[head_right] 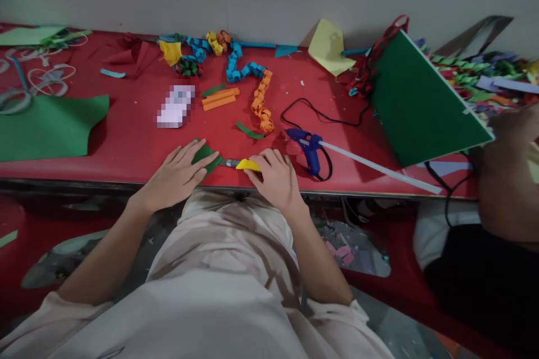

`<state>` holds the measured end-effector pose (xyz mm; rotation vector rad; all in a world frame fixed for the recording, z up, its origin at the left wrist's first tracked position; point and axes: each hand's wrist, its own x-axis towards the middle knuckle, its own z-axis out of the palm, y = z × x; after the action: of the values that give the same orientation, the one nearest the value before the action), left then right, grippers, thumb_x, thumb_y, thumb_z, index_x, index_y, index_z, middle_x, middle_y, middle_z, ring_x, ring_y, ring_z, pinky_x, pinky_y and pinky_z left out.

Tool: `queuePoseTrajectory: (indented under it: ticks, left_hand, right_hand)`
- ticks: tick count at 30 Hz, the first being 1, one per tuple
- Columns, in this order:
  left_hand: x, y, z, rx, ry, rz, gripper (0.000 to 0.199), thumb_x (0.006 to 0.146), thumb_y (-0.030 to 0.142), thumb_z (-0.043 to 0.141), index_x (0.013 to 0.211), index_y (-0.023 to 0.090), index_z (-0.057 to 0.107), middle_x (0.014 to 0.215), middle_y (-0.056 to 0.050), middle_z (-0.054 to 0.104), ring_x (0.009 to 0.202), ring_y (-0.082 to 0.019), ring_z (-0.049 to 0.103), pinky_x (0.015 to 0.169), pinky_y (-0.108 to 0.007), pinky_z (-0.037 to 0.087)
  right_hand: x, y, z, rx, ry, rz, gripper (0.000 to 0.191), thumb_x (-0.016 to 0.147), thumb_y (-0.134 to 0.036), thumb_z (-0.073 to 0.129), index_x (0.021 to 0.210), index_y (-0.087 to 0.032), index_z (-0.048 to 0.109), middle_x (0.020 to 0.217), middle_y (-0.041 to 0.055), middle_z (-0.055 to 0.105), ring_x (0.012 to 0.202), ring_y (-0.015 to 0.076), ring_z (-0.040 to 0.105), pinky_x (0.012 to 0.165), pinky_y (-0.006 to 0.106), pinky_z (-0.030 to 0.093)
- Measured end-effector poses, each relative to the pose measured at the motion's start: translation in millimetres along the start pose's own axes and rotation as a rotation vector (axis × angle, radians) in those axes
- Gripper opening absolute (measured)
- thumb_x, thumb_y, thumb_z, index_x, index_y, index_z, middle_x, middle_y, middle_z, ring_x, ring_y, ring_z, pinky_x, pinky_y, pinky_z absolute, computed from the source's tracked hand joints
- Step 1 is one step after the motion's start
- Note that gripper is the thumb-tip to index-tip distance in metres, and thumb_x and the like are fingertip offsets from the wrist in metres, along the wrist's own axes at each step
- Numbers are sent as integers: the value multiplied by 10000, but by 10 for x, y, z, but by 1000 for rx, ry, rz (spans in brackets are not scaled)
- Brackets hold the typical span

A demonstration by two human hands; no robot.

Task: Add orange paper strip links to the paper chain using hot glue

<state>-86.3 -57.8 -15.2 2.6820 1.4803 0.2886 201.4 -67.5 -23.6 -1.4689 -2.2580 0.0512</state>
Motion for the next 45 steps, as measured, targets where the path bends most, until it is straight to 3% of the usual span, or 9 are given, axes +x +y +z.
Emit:
queuePoseTrajectory:
  ticks: [6, 13, 20, 23, 29, 32, 36, 45]
  left_hand:
    - [10, -32, 9, -5, -10, 56, 520, 1071, 255, 361, 1582, 280, 454, 1731, -97, 277, 1611, -304, 269, 1275, -605, 279]
    - [-2, -146, 4, -20, -25, 93, 556, 1089, 317, 340, 1636, 217, 338, 1724, -84, 287, 1617, -259, 255, 1312, -546, 206]
    - [28, -269, -47, -15, -62, 135, 510, 1083, 310, 362, 1589, 266, 416, 1737, -72, 267, 1611, -259, 272, 1291, -554, 253]
    - [55, -186, -72, -11, -37, 55, 474, 1061, 276, 396, 1519, 287, 514, 1722, -101, 304, 1565, -315, 357, 1230, -582, 348]
    - [168, 108, -1, -22, 73, -152, 357, 1072, 353, 402, 1246, 156, 643, 1575, -176, 504, 1474, -348, 471, 1155, -538, 452]
    - [187, 115, 63, -1, 97, -139, 380, 1059, 338, 433, 1341, 139, 593, 1594, -171, 482, 1504, -337, 434, 1204, -524, 403]
    - [148, 14, 90, 18, 59, -76, 534, 1082, 337, 356, 1575, 141, 408, 1676, -130, 389, 1558, -302, 364, 1277, -525, 300]
    - [95, -29, 85, 44, 36, -59, 577, 1093, 361, 293, 1616, 129, 369, 1696, -116, 358, 1577, -292, 332, 1286, -522, 277]
  right_hand:
    - [9, -16, 20, 2, 13, -14, 281, 1031, -430, 557, 1198, -242, 683, 1095, 87, 701, 1058, 274, 625, 894, 417, 464]
    - [71, -14, 22, 17, 3, -14, 270, 1024, -413, 576, 1191, -227, 681, 1102, 86, 699, 1063, 274, 626, 919, 414, 465]
    - [131, -13, -13, 11, -32, -33, 271, 1025, -410, 582, 1193, -228, 690, 1112, 86, 700, 1062, 270, 617, 926, 416, 453]
    - [139, -20, -20, -14, -38, -38, 284, 1026, -421, 583, 1201, -225, 692, 1112, 88, 704, 1068, 276, 621, 917, 420, 446]
    - [108, 40, -48, 37, -24, -32, 263, 1008, -394, 630, 1192, -221, 703, 1110, 77, 704, 1073, 270, 639, 958, 421, 462]
    - [86, 66, -56, 54, -12, -30, 264, 999, -381, 646, 1199, -220, 706, 1113, 77, 706, 1078, 274, 643, 963, 427, 462]
    - [83, 41, -13, 53, -2, -45, 273, 997, -407, 649, 1193, -228, 711, 1089, 71, 715, 1041, 265, 636, 919, 418, 456]
    - [136, -60, 37, -24, 6, -70, 291, 1012, -442, 617, 1189, -226, 702, 1093, 64, 712, 1051, 260, 624, 867, 410, 422]
